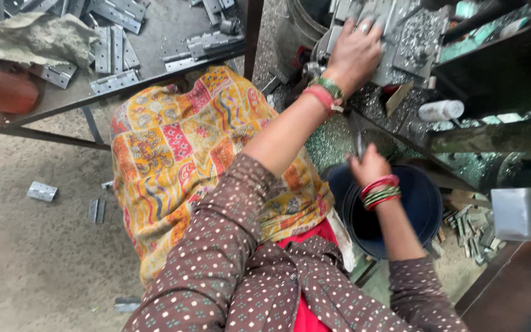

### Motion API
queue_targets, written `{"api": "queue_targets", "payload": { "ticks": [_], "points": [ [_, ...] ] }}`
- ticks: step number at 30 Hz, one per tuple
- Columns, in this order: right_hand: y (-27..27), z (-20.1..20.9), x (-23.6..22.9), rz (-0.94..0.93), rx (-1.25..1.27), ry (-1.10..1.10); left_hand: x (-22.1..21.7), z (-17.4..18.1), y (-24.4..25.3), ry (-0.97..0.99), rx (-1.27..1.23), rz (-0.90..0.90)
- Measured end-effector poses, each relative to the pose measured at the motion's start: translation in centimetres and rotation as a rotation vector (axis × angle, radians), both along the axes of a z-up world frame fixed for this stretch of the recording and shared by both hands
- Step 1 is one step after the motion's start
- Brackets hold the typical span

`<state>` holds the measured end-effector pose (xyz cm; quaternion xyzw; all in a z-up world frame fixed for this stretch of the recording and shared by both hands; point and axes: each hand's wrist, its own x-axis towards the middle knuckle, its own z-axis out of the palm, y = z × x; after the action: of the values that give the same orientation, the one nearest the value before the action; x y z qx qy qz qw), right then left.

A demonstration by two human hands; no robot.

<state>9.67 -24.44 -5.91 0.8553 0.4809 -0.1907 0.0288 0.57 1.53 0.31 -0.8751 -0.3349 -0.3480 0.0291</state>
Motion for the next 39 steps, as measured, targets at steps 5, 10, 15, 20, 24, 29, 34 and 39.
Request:
{"api": "queue_targets", "payload": {
  "ticks": [5,10,15,20,24,29,34,39],
  "points": [
    [-0.4,-0.1,0.4,-0.023,0.032,0.020,1.8,-0.4,1.6,0.029,0.021,0.047],
    [-2.3,-6.5,-3.7,-0.081,0.345,0.121,1.4,-0.5,2.0,0.048,-0.068,-0.006],
    [-1.7,-4.5,-2.6,-0.095,0.265,0.166,1.6,-0.1,1.8,0.091,-0.177,-0.011],
    [-1.0,3.0,-1.5,-0.037,0.396,0.058,-0.9,1.6,-0.5,0.047,-0.021,-0.023],
    [-0.7,6.2,-2.3,-0.101,0.817,0.197,-4.5,3.0,-7.4,0.231,-0.087,-0.082],
    [-1.0,6.4,-3.8,-0.220,0.988,0.405,-7.7,2.5,-9.8,0.013,0.143,-0.016],
    [-1.0,6.3,-3.1,-0.234,0.974,0.335,-7.8,4.1,-8.6,-0.093,0.162,-0.204],
    [-0.9,5.8,-3.1,-0.239,0.972,0.274,-7.1,7.1,-7.4,-0.184,-0.283,-0.193]
  ]
}}
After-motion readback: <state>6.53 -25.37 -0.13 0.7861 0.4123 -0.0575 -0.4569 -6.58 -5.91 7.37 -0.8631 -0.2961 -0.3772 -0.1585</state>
